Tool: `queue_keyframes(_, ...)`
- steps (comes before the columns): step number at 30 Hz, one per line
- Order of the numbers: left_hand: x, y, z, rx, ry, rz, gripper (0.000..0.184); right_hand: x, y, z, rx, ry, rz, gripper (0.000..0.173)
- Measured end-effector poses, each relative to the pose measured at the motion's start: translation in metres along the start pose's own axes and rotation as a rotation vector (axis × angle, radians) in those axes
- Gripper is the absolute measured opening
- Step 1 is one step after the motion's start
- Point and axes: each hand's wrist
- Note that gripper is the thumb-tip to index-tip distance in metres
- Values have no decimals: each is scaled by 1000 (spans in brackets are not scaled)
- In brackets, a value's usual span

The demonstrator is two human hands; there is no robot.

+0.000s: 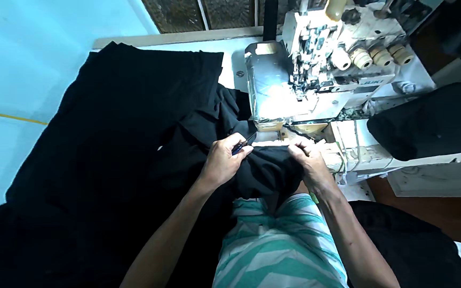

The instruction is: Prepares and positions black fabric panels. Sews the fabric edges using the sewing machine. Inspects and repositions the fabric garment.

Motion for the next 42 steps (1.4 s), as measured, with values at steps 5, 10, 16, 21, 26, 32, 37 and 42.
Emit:
queue_keyframes(5,-1,1,1,0,-4,13,8,1,0,6,-25,-29,-69,29)
queue_keyframes(10,-1,0,1,9,-3,8,9,-4,4,7,89,38,-162,29)
queue_keyframes(16,-4,1,1,69,93,77,6,-2,1,14,5,72,-109,35)
queue_keyframes(21,-17,2,-6,154,263,258,41,1,-4,14,-65,10,-148,27)
queue_keyframes(26,-23,4,-10,191,348,448,29,7,-9,17,-70,62,-145,33)
queue_keyframes(32,-23,15,-10,189,342,493,25,9,-14,18,-76,54,-175,40)
queue_keyframes(37,-25,24,-6,198,286,521,22,10,-16,18,-89,9,-175,44)
queue_keyframes(42,-28,27,-2,227,239,528,24,11,-20,17,-78,53,-150,49)
Point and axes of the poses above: each hand's wrist, its own y-axis towards the middle knuckle, its own z-axis out of the palm, x = y × z, and after that the axes turned 14 degrees about z, right-handed
